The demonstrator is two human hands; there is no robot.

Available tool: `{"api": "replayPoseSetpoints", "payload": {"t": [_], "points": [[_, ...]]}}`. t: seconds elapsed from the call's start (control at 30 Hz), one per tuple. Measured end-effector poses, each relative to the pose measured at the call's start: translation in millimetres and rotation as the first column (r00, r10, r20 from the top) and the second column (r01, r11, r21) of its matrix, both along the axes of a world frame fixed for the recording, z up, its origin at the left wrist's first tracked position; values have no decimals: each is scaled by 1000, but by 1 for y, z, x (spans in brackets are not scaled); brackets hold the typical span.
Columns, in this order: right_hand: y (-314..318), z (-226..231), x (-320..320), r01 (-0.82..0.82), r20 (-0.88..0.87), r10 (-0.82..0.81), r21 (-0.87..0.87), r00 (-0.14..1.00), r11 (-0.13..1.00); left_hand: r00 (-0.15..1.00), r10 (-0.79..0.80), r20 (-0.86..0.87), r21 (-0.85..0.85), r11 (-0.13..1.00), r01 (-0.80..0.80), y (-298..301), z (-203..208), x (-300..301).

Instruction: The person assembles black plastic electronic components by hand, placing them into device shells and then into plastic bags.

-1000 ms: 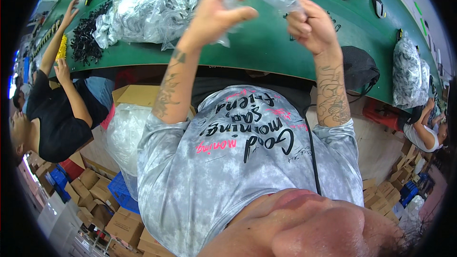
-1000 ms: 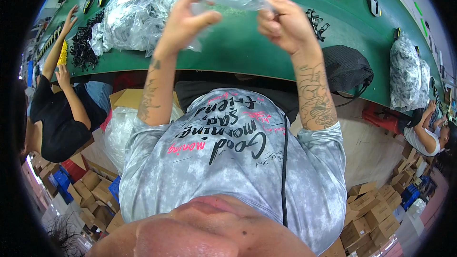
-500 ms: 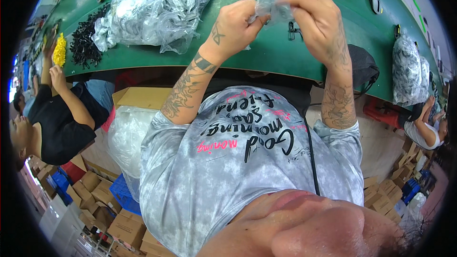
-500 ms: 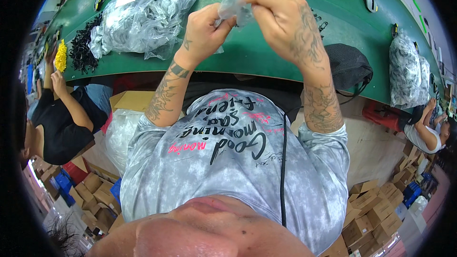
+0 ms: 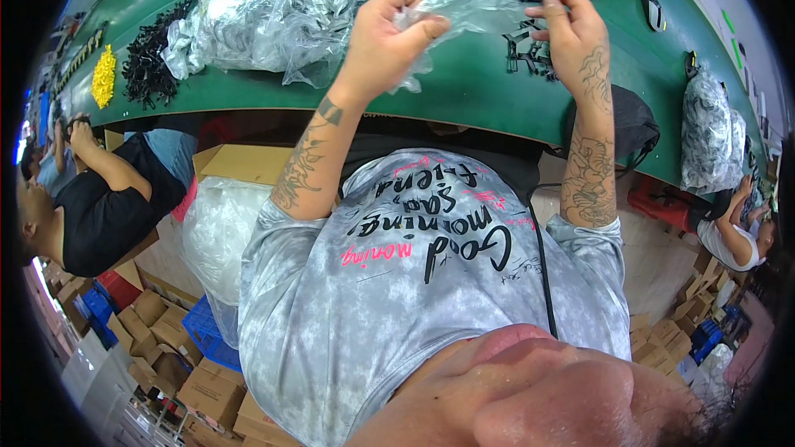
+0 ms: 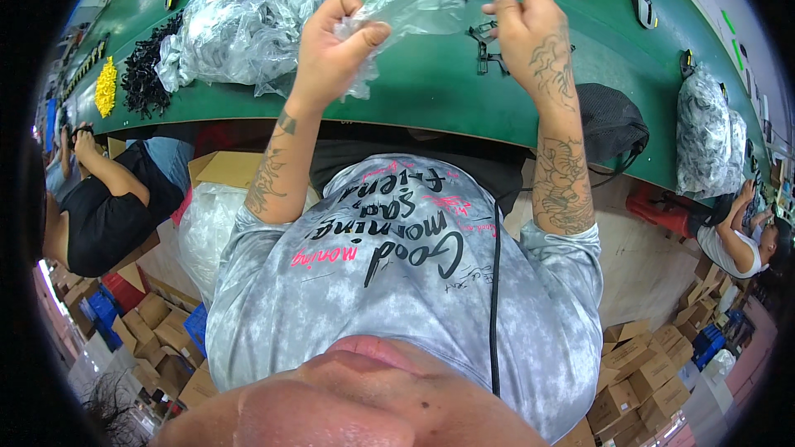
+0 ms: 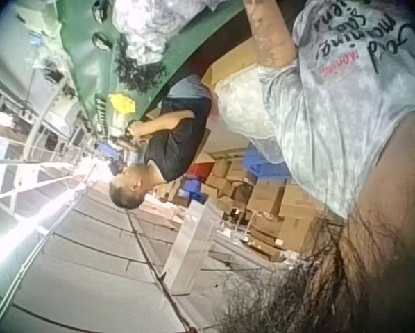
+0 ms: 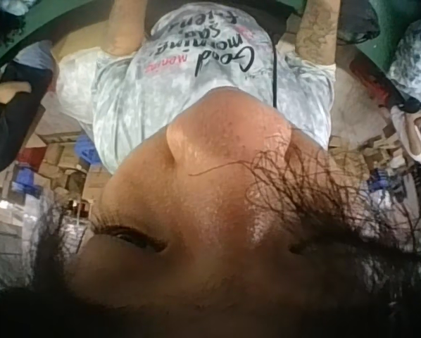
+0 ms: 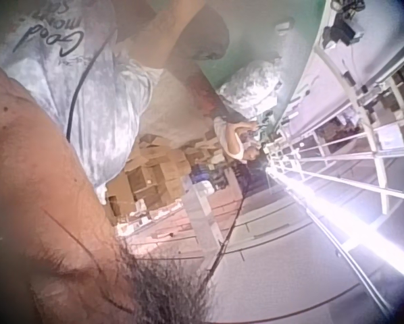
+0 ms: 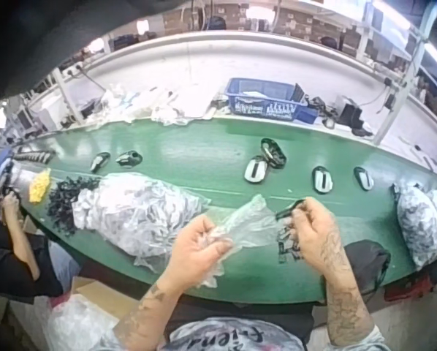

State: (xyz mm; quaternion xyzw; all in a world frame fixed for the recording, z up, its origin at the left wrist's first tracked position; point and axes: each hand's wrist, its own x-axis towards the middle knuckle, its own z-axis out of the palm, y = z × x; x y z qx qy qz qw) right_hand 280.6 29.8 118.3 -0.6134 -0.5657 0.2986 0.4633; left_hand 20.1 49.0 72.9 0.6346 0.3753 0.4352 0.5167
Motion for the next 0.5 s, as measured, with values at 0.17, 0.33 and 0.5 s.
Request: {"api": "replayPoseSetpoints", "payload": {"t": [0.17, 0.33, 0.5], "points": [[-2, -22, 25, -29, -331, 26, -6, 943, 1000, 966, 45, 254, -102, 995, -19, -25, 19, -25], [-10, -51, 52, -87, -423, 48, -74, 905, 993, 977, 185, 102, 198, 959, -202, -56, 39, -198], [-21, -36, 75, -124, -624, 61, -59, 779, 991, -319, 845, -430, 737, 125, -664, -152, 57, -397]]}}
